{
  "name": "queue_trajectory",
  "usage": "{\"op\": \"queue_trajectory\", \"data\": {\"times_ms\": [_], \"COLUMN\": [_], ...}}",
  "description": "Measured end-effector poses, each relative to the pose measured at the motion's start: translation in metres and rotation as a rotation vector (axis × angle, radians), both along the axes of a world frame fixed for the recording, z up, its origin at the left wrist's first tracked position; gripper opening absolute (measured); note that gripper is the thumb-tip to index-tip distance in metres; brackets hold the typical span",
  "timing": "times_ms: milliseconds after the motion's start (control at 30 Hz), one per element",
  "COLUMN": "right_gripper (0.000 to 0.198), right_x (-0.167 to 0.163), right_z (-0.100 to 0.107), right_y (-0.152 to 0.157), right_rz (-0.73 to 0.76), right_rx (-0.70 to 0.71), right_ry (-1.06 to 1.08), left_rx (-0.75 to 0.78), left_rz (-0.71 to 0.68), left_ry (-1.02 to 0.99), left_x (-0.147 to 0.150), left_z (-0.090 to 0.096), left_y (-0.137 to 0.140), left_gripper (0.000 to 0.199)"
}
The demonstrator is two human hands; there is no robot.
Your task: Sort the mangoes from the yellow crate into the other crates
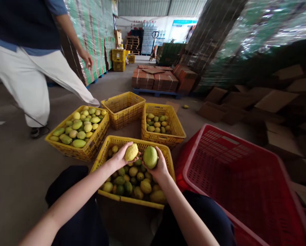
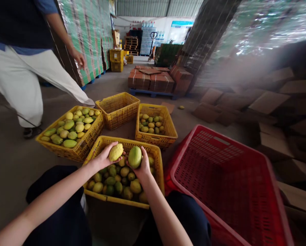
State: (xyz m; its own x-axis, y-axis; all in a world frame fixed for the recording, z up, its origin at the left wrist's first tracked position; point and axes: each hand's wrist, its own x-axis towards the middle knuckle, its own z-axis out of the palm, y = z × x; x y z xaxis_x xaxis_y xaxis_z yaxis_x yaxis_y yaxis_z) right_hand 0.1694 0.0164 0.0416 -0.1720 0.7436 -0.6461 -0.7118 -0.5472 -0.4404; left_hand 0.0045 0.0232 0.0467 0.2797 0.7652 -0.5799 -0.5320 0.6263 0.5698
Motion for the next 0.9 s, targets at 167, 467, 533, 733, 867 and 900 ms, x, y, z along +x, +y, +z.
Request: {"op": "queue_trajectory", "data": {"times_ms": [167,467,533,733,867,900], "right_gripper": [0.016,0.029,0.03,0.025,0.025,0.026], "right_x": [-0.001,-0.006,-0.005,0.001,0.006,0.007], "right_z": [0.005,-0.002,-0.005,-0.003,0.003,0.005], "right_y": [-0.001,-0.002,-0.001,0.0,-0.001,-0.002], "right_rz": [-0.069,-0.032,-0.014,0.016,0.039,0.048], "right_rx": [0.046,0.037,0.024,-0.047,-0.026,-0.025], "right_ry": [-0.097,0.03,0.046,0.017,0.011,0.011], "left_rx": [-0.022,-0.03,-0.036,-0.131,-0.181,-0.211], "left_rz": [0.201,0.155,0.146,0.15,0.152,0.134], "left_ry": [-0.07,-0.131,-0.117,0.043,0.129,0.137], "left_x": [-0.001,-0.002,-0.001,0.001,-0.004,-0.007], "left_z": [-0.003,-0.006,-0.006,-0.01,-0.025,-0.032], "left_y": [0.005,0.005,0.005,0.004,0.012,0.015], "left_gripper": [0.022,0.045,0.043,0.027,0.023,0.024]}}
